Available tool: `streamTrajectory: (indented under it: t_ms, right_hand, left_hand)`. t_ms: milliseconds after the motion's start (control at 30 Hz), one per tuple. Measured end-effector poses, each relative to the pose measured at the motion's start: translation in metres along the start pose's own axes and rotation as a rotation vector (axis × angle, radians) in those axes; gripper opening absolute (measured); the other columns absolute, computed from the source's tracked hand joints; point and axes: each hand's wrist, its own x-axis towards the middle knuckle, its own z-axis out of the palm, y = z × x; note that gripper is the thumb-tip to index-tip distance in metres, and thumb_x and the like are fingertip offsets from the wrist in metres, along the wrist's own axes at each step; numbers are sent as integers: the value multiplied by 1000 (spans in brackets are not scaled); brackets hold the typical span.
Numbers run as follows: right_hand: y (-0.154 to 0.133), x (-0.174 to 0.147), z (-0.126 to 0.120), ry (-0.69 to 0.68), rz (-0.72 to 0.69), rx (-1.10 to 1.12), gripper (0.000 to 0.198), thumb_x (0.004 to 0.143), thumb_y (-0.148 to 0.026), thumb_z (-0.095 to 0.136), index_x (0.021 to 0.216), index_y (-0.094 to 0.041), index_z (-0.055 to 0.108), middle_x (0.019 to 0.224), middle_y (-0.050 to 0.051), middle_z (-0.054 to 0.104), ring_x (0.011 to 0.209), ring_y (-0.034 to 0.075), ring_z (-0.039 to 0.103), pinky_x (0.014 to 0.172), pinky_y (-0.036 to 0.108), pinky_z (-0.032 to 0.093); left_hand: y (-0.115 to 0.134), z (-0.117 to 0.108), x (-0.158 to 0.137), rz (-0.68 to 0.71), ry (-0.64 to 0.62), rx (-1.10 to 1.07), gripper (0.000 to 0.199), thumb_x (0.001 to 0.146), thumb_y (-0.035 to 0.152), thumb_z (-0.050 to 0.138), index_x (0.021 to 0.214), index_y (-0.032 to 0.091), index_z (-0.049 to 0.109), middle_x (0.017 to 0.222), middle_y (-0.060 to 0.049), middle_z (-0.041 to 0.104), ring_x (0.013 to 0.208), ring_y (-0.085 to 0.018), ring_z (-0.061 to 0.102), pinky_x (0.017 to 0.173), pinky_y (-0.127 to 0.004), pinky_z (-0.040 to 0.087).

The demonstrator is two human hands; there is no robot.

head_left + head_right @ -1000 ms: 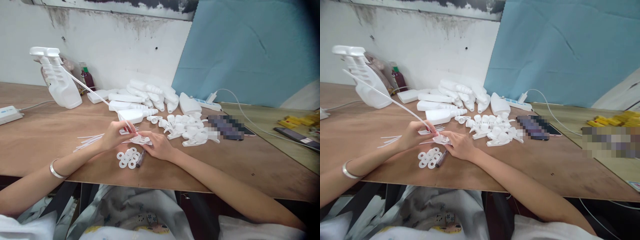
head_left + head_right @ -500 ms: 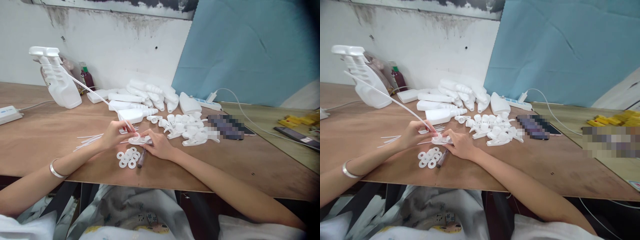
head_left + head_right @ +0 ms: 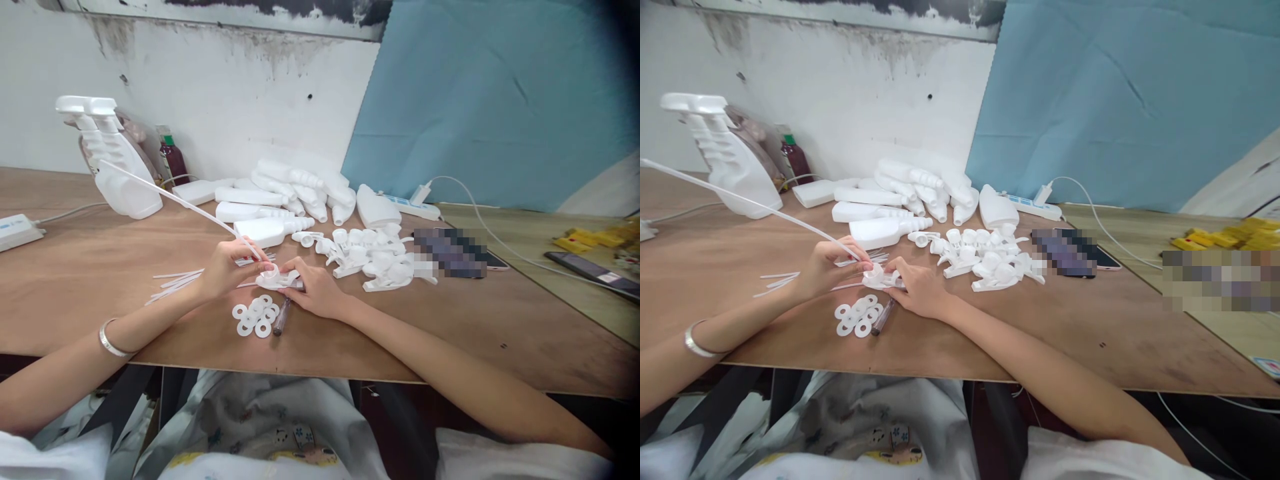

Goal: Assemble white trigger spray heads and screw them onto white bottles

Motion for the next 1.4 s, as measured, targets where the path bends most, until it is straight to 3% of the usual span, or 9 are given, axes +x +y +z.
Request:
streamTrajectory:
  t_ms: [233, 500, 933, 1400]
  right_hand:
    - [-1, 0, 0, -22, 24, -4, 24, 79, -29, 56, 99, -20, 44, 94, 4, 63, 77, 18, 63, 65, 26, 44]
    - [-1, 0, 1, -3, -21, -17, 24, 80, -28, 55, 98, -19, 44, 95, 4, 62, 76, 18, 62, 65, 26, 44]
    - [-1, 0, 1, 14, -25, -44, 25, 78, -27, 57, 98, -19, 45, 94, 5, 63, 77, 18, 62, 65, 26, 43]
    - [0, -1, 4, 71, -20, -70, 23, 76, -28, 59, 93, -18, 47, 81, 2, 65, 56, 13, 59, 52, 21, 38]
  left_hand:
    - [-4, 2, -1, -15, 3, -73, 11, 70, 27, 69, 66, 16, 70, 69, -4, 67, 67, -14, 56, 63, -26, 44]
    - [-1, 4, -2, -161, 55, -88, 18, 69, 30, 69, 74, 13, 64, 69, -3, 63, 60, -12, 53, 56, -23, 40]
    - [6, 5, -2, -219, 18, -79, 30, 67, 34, 69, 62, 13, 49, 59, 0, 54, 54, -9, 47, 50, -21, 36]
    - [3, 5, 7, -180, -37, -76, 34, 66, 30, 68, 53, 14, 41, 51, 3, 44, 49, -7, 37, 45, -19, 29]
